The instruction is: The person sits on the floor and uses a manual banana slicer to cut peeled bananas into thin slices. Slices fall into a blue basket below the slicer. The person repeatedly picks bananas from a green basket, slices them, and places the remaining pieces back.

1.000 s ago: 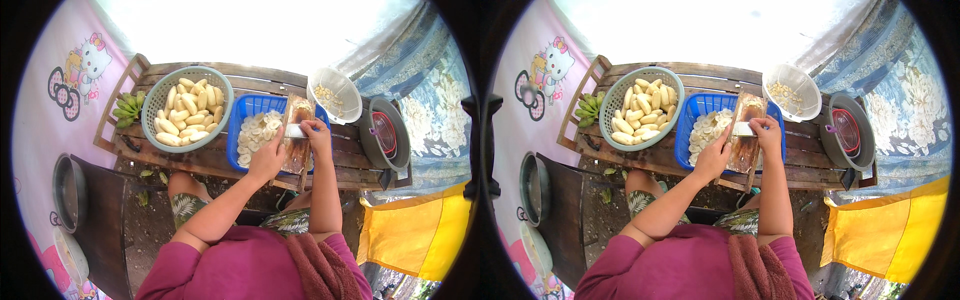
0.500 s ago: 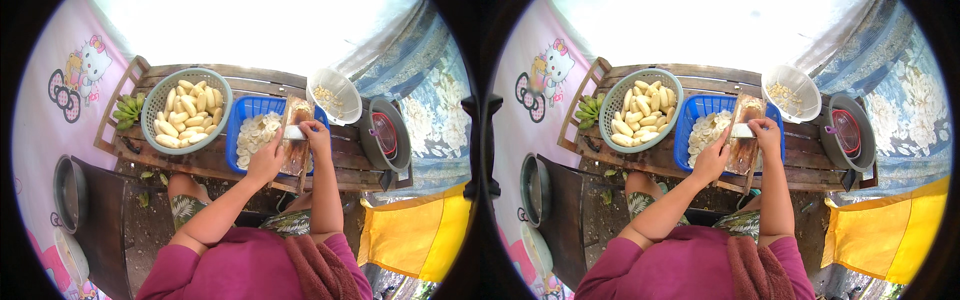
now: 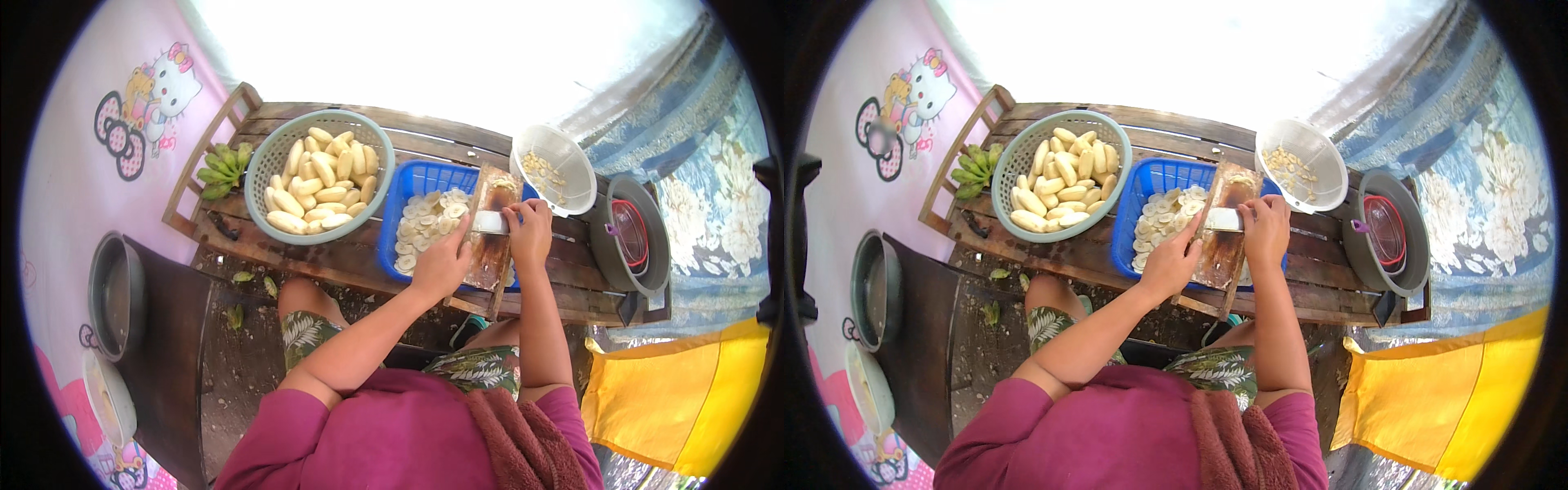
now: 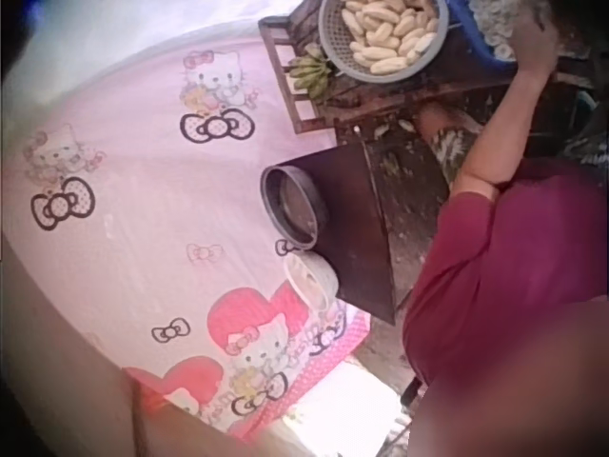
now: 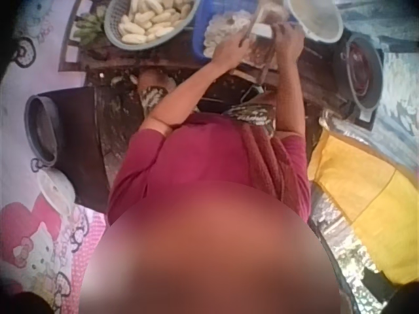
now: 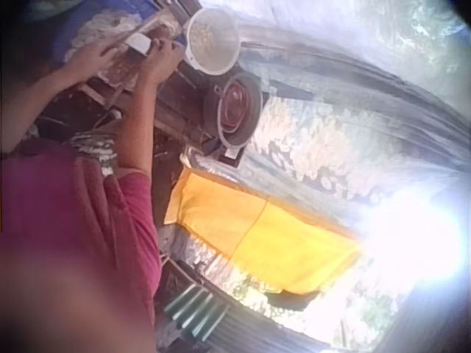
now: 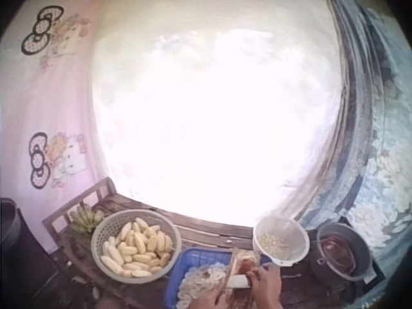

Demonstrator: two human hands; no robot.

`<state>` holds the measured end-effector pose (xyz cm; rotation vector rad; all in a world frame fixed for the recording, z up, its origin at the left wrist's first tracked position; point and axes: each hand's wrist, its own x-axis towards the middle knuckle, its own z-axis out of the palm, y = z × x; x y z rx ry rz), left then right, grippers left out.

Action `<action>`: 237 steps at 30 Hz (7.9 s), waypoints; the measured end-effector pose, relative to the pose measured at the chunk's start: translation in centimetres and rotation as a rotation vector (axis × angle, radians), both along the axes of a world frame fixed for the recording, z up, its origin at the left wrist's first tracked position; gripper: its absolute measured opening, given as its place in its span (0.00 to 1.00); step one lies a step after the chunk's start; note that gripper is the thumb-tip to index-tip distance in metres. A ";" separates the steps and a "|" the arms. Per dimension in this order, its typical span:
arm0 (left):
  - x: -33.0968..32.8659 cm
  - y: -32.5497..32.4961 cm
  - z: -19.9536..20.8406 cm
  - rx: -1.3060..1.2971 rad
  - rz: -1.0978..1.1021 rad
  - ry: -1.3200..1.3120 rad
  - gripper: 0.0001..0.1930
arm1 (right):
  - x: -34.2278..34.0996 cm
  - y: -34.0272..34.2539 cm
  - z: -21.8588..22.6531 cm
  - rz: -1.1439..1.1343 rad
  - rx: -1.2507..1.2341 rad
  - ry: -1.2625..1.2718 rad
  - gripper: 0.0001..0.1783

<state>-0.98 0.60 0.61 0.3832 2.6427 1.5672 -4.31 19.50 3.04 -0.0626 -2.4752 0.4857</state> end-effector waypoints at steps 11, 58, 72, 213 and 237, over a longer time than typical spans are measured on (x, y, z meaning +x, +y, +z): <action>-3.7 -4.3 -0.5 0.194 0.220 0.478 0.24 | -2.3 2.4 2.7 0.305 0.190 -0.201 0.07; -1.9 -0.2 2.0 0.126 -0.048 0.210 0.34 | 5.4 -3.9 3.7 0.197 -0.923 -0.019 0.36; 0.0 -1.0 -0.3 0.135 -0.037 -0.042 0.31 | 6.7 -4.8 2.2 0.097 -0.774 -0.216 0.34; 0.0 -0.7 -0.6 0.100 0.016 0.047 0.31 | -0.1 -4.7 0.9 0.039 -0.103 -0.029 0.28; 0.1 -0.5 -1.8 0.104 0.028 0.091 0.30 | 5.1 -5.1 -0.5 0.103 -0.040 -0.032 0.31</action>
